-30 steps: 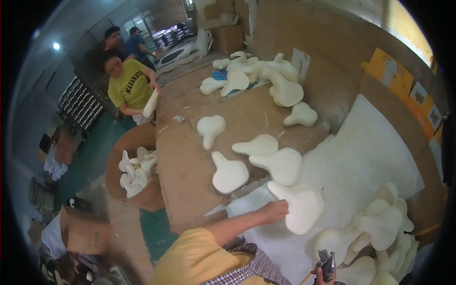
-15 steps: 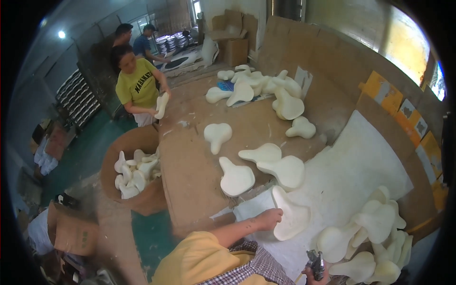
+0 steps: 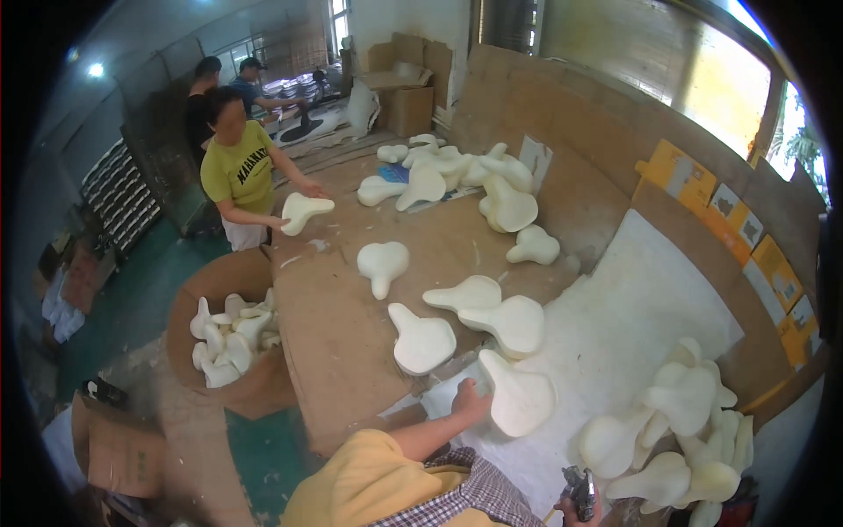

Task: Sorting, spraying, and packing foam bicycle seat cushions in a manufacturing facility.

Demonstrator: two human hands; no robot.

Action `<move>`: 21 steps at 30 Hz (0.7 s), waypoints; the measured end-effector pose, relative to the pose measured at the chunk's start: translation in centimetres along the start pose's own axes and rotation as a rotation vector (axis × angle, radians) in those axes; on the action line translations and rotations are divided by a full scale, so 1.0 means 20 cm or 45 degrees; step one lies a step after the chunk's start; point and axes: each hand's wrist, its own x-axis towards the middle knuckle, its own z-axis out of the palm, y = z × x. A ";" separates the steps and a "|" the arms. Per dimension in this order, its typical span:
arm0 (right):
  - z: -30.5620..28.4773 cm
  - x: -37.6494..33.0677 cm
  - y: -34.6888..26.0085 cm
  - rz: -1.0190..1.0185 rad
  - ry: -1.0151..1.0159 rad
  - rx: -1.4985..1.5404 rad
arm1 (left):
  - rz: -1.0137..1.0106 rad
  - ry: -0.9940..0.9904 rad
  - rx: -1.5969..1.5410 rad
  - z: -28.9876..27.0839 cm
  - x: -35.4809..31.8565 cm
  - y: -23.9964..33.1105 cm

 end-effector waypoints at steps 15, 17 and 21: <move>-0.01 -0.23 -0.02 -0.070 0.085 0.160 | -0.603 -0.639 -0.468 0.12 -0.13 0.08; -0.07 -0.27 -0.01 -0.068 0.113 0.129 | -0.513 -0.775 -0.636 0.10 -0.12 0.17; -0.15 -0.29 -0.03 -0.145 0.072 0.169 | -0.217 -0.631 -0.562 0.09 0.00 0.16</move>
